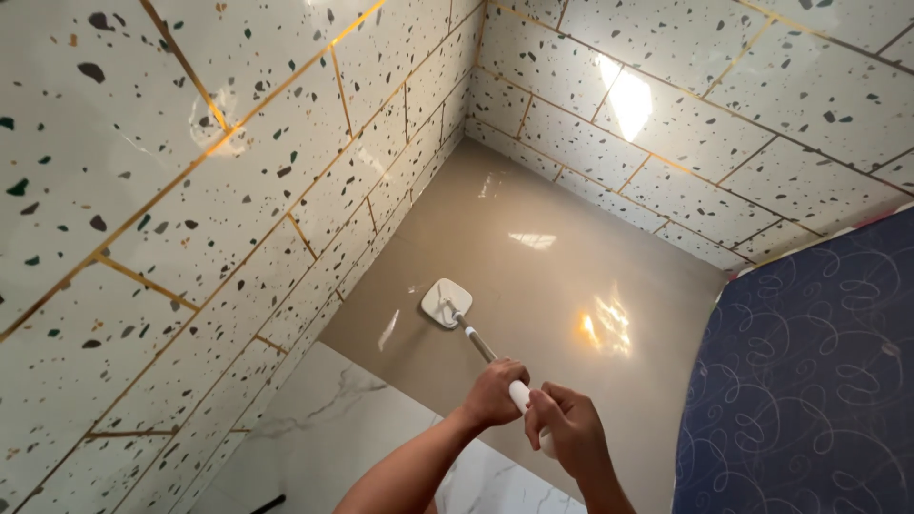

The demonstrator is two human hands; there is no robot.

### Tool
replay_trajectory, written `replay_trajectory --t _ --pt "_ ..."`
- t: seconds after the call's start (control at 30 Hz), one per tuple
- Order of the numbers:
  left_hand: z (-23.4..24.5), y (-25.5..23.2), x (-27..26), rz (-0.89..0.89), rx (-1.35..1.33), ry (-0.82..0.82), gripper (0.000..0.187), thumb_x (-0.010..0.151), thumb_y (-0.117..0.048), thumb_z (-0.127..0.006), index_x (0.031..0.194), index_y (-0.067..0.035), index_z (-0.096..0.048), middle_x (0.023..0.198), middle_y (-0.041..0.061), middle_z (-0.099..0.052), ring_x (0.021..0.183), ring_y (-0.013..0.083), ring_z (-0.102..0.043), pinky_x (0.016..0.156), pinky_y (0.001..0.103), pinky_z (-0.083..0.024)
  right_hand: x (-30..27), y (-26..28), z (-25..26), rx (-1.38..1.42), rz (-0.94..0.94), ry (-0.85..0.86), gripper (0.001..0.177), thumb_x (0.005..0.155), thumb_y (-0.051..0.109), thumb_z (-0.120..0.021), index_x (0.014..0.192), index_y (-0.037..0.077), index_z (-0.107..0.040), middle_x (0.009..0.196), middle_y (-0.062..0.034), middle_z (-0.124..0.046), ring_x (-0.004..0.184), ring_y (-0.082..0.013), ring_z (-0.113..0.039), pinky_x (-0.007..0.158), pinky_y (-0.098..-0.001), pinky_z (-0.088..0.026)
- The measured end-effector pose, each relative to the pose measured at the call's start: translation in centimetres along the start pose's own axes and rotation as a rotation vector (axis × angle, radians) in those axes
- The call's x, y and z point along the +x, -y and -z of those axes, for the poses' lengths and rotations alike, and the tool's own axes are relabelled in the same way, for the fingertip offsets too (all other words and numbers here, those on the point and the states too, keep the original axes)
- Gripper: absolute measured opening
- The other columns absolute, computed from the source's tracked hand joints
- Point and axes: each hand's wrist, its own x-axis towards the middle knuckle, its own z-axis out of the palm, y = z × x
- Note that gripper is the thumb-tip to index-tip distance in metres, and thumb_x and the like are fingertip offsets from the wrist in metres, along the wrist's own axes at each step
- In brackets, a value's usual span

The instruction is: The person mops a tiled floor in a bedroom using a flat mop. They move the mop back and forth across the floor, covering areas near the bed and a small chair.

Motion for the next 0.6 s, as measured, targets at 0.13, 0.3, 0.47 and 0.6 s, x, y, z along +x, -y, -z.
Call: replay_trajectory --t 0.13,0.3,0.47,0.6 --pt "0.1 5.0 1.1 0.042 -0.016 -0.018 0.025 0.071 -0.024 -0.081 0.078 -0.008 -0.063 0.082 0.013 -0.067 0.086 0.0363 -0.064 0.079 0.044 -0.052 3.5 -2.6 -1.6 0.054 0.009 -0.008 0.035 0.098 0.024 -0.057 0.072 0.001 -0.062 0.05 -0.0066 -0.063 0.046 -0.0109 -0.053 0.048 -0.0272 -0.043" --pt "0.7 15.1 -0.5 -0.023 0.294 0.098 0.033 0.062 -0.015 -0.075 0.093 -0.01 -0.065 0.101 0.012 -0.067 0.107 0.0355 -0.062 0.094 0.048 -0.042 7.9 -12.1 -6.4 -0.085 -0.012 -0.09 0.038 0.098 0.026 -0.061 0.067 0.005 -0.06 0.051 -0.002 -0.056 0.043 -0.0096 -0.049 0.041 -0.0279 -0.038" --pt "1.7 13.2 0.0 -0.012 0.267 0.186 0.025 0.072 -0.018 -0.075 0.093 -0.012 -0.064 0.097 0.01 -0.068 0.105 0.0333 -0.063 0.102 0.047 -0.041 6.7 -10.8 -5.7 -0.063 -0.006 -0.071 0.039 0.098 0.025 -0.064 0.066 0.004 -0.058 0.051 -0.0022 -0.058 0.044 -0.0092 -0.05 0.043 -0.0275 -0.038" --pt "2.1 4.9 0.9 0.006 0.044 0.096 0.021 0.077 -0.023 -0.078 0.085 -0.009 -0.065 0.09 0.014 -0.068 0.095 0.0361 -0.064 0.084 0.046 -0.053 2.9 0.7 -3.0 -0.098 -0.13 -0.006 0.034 0.094 0.025 -0.063 0.069 0.003 -0.066 0.05 -0.0051 -0.058 0.041 -0.013 -0.052 0.042 -0.0298 -0.038"
